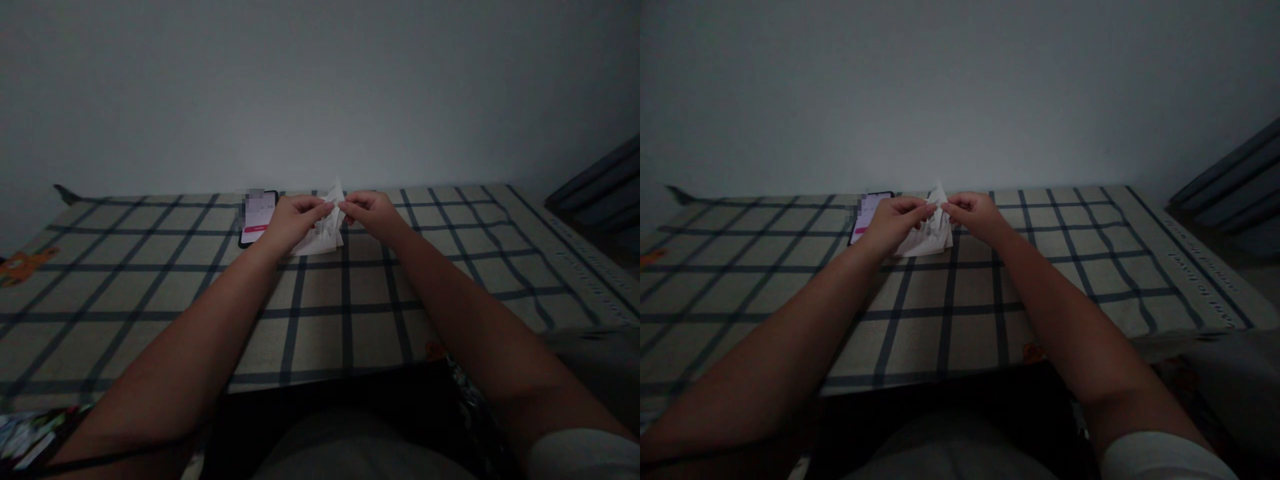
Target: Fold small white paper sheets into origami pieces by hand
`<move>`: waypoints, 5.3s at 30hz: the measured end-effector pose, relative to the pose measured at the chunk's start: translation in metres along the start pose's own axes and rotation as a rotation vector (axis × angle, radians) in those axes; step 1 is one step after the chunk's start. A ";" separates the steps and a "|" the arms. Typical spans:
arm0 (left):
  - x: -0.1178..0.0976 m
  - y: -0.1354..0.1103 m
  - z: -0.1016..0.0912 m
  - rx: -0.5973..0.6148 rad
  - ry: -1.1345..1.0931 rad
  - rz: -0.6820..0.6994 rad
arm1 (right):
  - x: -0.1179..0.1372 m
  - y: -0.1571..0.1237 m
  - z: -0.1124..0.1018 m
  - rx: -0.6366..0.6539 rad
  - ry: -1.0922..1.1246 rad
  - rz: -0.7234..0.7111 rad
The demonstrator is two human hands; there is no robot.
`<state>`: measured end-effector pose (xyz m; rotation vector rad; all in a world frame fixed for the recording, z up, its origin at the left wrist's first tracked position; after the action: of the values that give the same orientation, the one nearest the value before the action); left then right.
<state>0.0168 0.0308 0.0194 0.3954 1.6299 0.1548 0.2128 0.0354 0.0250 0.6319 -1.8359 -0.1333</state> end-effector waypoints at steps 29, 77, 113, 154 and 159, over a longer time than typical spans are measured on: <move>-0.008 -0.003 0.007 -0.063 -0.044 -0.096 | -0.011 0.000 0.006 0.010 0.219 0.122; 0.004 0.002 0.011 0.054 -0.392 -0.465 | 0.004 -0.005 -0.002 0.065 -0.253 -0.384; 0.003 0.000 0.013 0.015 -0.395 -0.395 | -0.002 -0.004 -0.001 -0.001 -0.370 -0.503; -0.008 -0.008 0.013 0.145 0.131 -0.058 | -0.011 0.003 0.006 -0.076 0.065 0.021; -0.012 -0.008 0.013 0.025 -0.009 -0.120 | -0.014 0.004 0.011 -0.059 0.186 0.100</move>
<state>0.0290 0.0179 0.0266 0.3154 1.6429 0.0420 0.2043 0.0431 0.0106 0.4936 -1.6741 -0.0599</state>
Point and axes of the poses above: each hand's wrist, its own y-axis towards the middle knuckle, its own z-axis out of the palm, x = y × z, the point moved 2 cm from there along y, towards the middle knuckle, and after that the axes turned 5 degrees about -y, right-handed, at the moved point
